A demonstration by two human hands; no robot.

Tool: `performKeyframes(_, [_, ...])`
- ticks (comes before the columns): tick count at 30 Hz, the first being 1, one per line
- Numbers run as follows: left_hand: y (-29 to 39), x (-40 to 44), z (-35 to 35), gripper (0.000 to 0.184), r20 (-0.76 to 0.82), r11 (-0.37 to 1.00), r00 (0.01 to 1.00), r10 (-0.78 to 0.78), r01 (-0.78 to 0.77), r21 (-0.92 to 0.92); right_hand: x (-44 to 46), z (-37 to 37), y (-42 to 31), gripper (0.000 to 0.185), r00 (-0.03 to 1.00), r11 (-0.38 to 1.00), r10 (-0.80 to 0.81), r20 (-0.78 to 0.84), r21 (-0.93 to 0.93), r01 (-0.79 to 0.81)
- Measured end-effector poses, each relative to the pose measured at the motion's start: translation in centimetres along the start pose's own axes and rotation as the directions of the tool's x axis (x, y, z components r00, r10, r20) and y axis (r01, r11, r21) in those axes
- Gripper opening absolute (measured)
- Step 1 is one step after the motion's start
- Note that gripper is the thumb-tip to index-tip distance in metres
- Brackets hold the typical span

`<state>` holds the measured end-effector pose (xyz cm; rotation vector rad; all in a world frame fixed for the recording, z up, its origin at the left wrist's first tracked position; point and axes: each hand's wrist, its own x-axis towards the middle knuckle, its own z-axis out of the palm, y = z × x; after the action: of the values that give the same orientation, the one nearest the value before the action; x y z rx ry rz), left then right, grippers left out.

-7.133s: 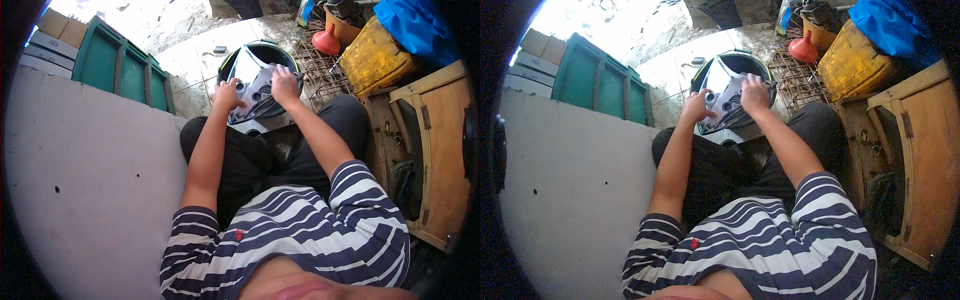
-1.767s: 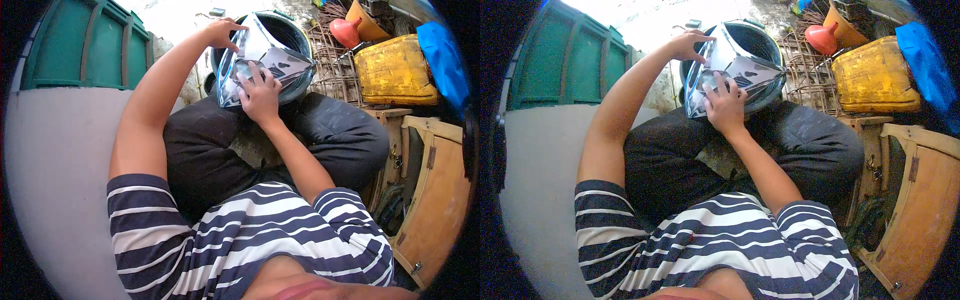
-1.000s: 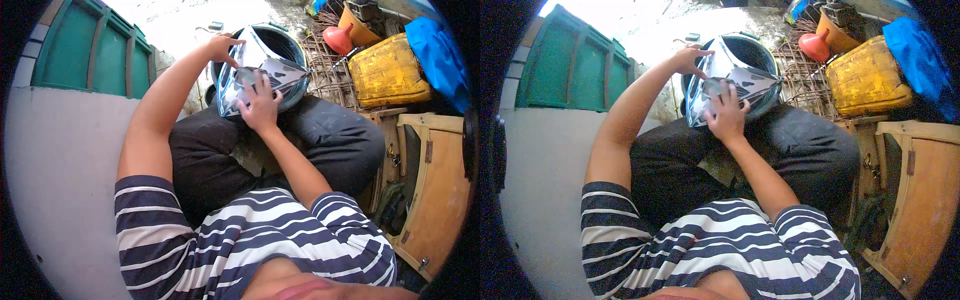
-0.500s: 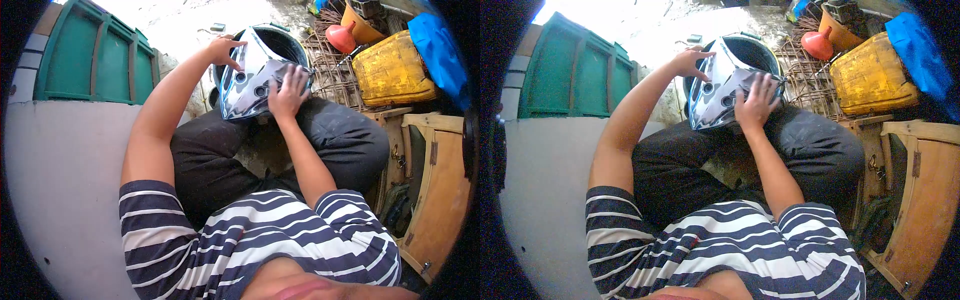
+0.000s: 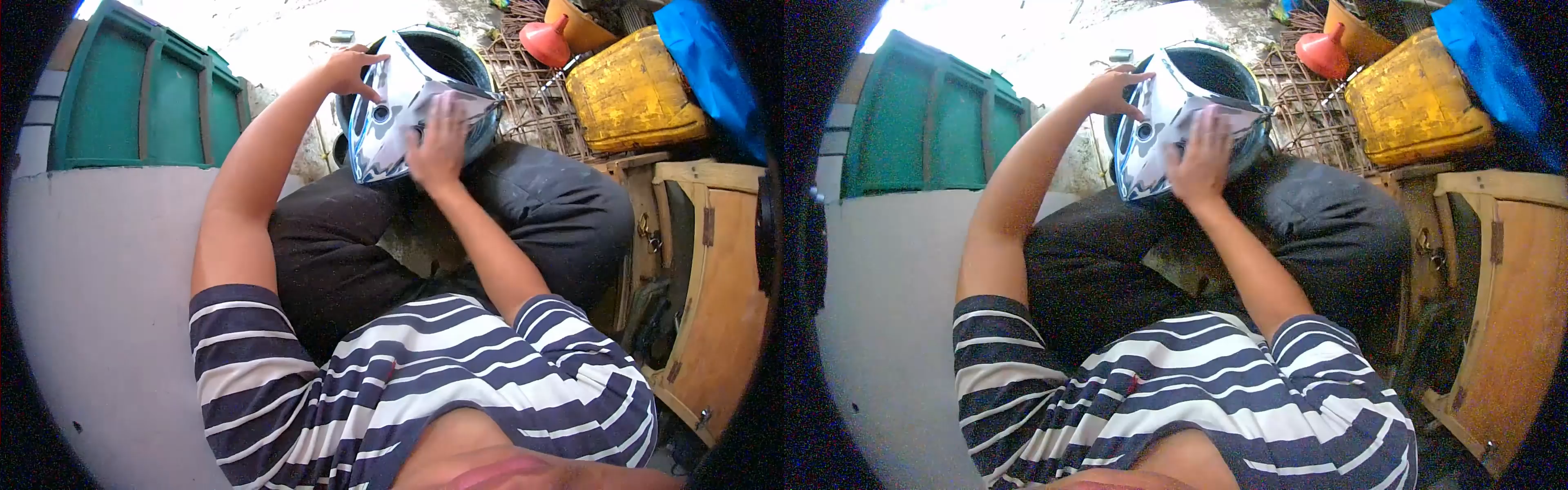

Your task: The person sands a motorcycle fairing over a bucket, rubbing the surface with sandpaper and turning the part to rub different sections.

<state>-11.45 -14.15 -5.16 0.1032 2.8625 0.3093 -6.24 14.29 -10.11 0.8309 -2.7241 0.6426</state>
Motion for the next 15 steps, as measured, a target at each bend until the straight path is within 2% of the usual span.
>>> performKeyframes(3, [0.2, -0.1, 0.2, 0.112, -0.016, 0.999, 1.000, 0.003, -0.003, 0.051, -2.3, -1.4, -3.2, 0.087, 0.974, 0.997, -0.074, 0.213, 0.031, 0.069])
performKeyframes(6, [0.2, -0.4, 0.2, 0.112, 0.008, 1.000, 1.000, -0.002, 0.001, 0.023, -0.7, -0.4, -1.2, 0.089, 0.998, 1.000, -0.009, 0.064, -0.028, 0.011])
performKeyframes(9, [0.1, -0.3, 0.1, 0.112, -0.021, 1.000, 1.000, 0.007, -0.007, 0.027, 1.1, -0.7, 0.3, 0.091, 0.981, 0.980, 0.195, 0.019, 0.046, -0.195])
performKeyframes(11, [-0.3, -0.2, 0.8, 0.112, -0.094, 0.998, 0.994, 0.051, -0.046, 0.052, 0.8, -0.5, -0.1, 0.094, 0.982, 0.981, 0.186, 0.023, 0.050, -0.187])
performKeyframes(13, [-0.2, -0.3, 0.7, 0.112, -0.073, 1.000, 0.997, 0.018, -0.017, 0.023, 0.3, -0.3, -0.7, 0.096, 0.979, 0.980, 0.195, 0.055, 0.039, -0.198])
performKeyframes(15, [0.2, -0.4, 0.5, 0.111, -0.017, 0.997, 1.000, -0.008, 0.010, 0.079, 1.0, 0.0, -0.8, 0.096, 0.978, 0.977, 0.207, 0.037, 0.046, -0.209])
